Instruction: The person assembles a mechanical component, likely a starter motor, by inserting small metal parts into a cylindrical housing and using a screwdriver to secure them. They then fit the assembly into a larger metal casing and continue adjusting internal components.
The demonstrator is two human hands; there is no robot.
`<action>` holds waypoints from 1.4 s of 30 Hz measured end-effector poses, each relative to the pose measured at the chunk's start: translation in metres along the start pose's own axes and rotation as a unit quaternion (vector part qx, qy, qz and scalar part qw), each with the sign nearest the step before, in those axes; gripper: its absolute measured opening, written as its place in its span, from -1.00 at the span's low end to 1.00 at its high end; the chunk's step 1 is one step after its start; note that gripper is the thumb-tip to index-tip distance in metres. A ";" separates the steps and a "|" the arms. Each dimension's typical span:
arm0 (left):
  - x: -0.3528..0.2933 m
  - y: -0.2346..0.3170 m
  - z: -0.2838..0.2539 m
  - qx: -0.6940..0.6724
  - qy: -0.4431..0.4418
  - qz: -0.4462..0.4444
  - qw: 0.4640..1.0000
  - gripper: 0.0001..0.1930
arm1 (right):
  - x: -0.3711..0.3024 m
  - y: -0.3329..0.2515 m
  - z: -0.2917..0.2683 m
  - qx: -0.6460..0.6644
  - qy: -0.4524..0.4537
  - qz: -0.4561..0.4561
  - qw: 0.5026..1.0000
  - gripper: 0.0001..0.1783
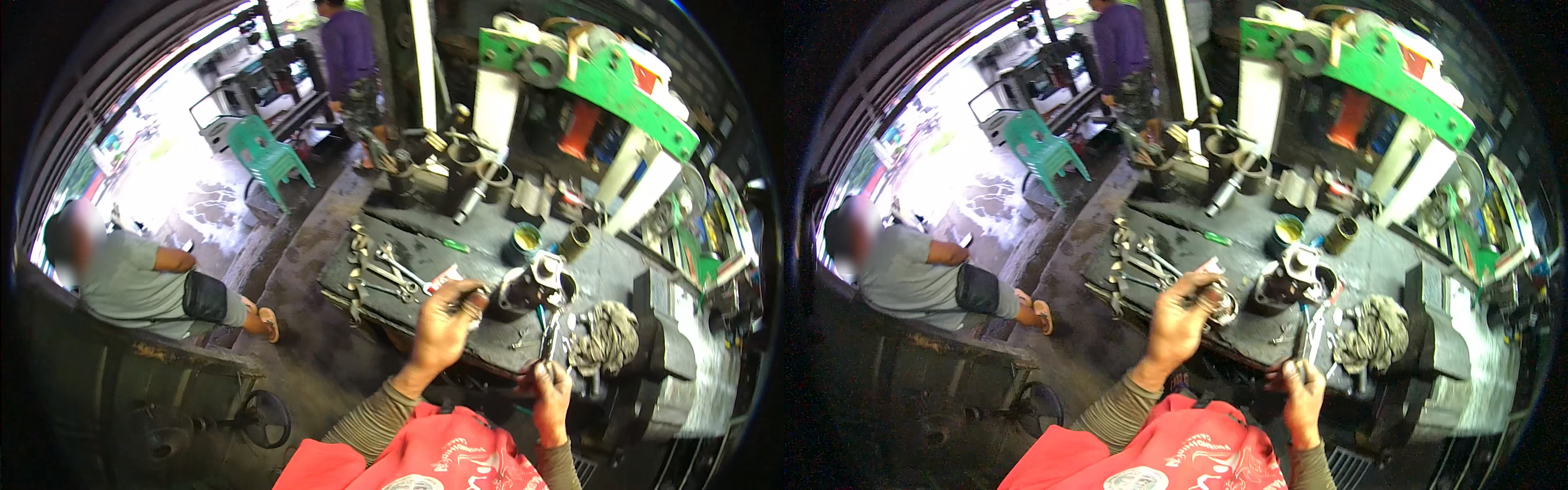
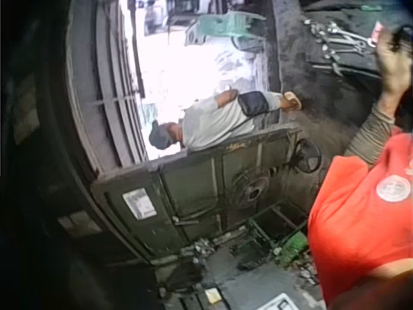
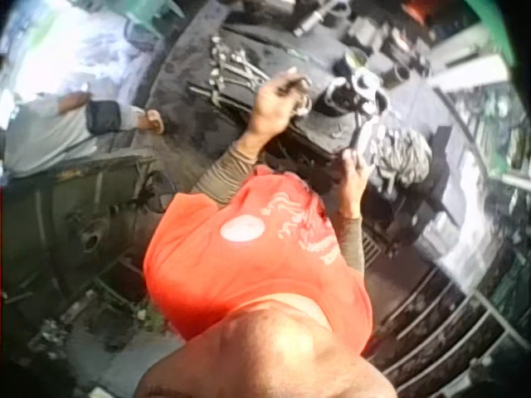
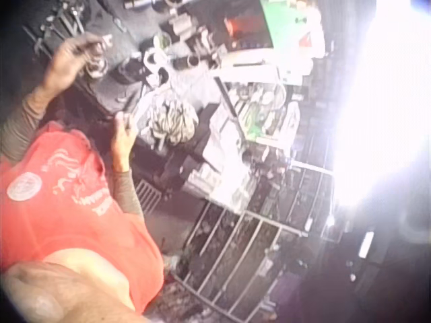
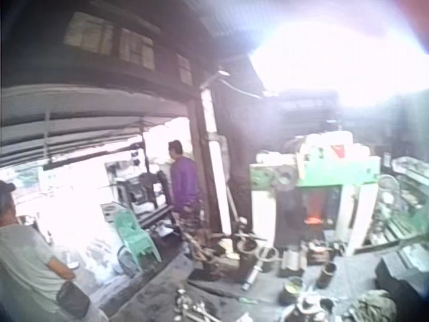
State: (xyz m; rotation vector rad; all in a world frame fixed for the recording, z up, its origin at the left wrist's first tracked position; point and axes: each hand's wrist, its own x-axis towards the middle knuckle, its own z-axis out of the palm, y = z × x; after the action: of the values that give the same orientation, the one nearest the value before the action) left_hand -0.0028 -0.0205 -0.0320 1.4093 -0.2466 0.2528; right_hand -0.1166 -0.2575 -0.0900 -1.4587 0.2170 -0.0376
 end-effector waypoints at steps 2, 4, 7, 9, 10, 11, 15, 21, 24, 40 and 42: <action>-0.006 -0.003 -0.006 -0.116 -0.031 -0.111 0.986 -0.72 | 0.010 0.037 -0.048 -0.195 0.162 -0.003 0.967 -0.75; -0.010 -0.005 -0.003 -0.185 -0.057 -0.131 0.972 -0.72 | 0.024 0.074 -0.088 -0.379 0.258 -0.035 0.888 -0.81; -0.013 -0.002 0.007 -0.282 -0.097 -0.201 0.933 -0.71 | 0.053 0.111 -0.124 -0.507 0.271 -0.047 0.817 -0.72; -0.016 0.000 0.015 -0.288 -0.109 -0.202 0.930 -0.70 | 0.072 0.116 -0.127 -0.552 0.280 -0.068 0.783 -0.60; -0.017 0.000 0.018 -0.292 -0.117 -0.203 0.927 -0.70 | 0.076 0.108 -0.125 -0.563 0.256 -0.034 0.785 -0.51; -0.018 0.001 0.020 -0.296 -0.123 -0.203 0.925 -0.69 | 0.078 0.098 -0.117 -0.603 0.255 -0.008 0.756 -0.47; -0.024 0.001 0.024 -0.352 -0.133 -0.248 0.893 -0.69 | 0.051 0.016 -0.065 -0.469 0.222 -0.221 0.825 -0.65; -0.030 -0.005 0.042 -0.411 -0.150 -0.312 0.843 -0.70 | 0.020 -0.091 0.019 -0.248 -0.022 -0.354 0.901 -0.53; -0.034 -0.008 0.040 -0.451 -0.160 -0.361 0.800 -0.71 | 0.029 -0.111 0.029 -0.298 -0.081 -0.386 0.869 -0.43; -0.034 -0.009 0.007 -0.395 -0.196 -0.431 0.787 -0.62 | 0.026 -0.083 0.040 -0.102 -0.056 -0.136 0.984 -0.72; -0.032 -0.008 0.005 -0.373 -0.192 -0.450 0.788 -0.64 | 0.024 -0.079 0.041 -0.048 -0.084 -0.131 0.987 -0.76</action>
State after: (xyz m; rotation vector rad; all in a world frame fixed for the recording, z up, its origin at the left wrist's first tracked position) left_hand -0.0311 -0.0271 -0.0491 0.6335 0.0294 -0.8628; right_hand -0.0778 -0.2297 -0.0112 -1.5691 -0.1140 -0.1189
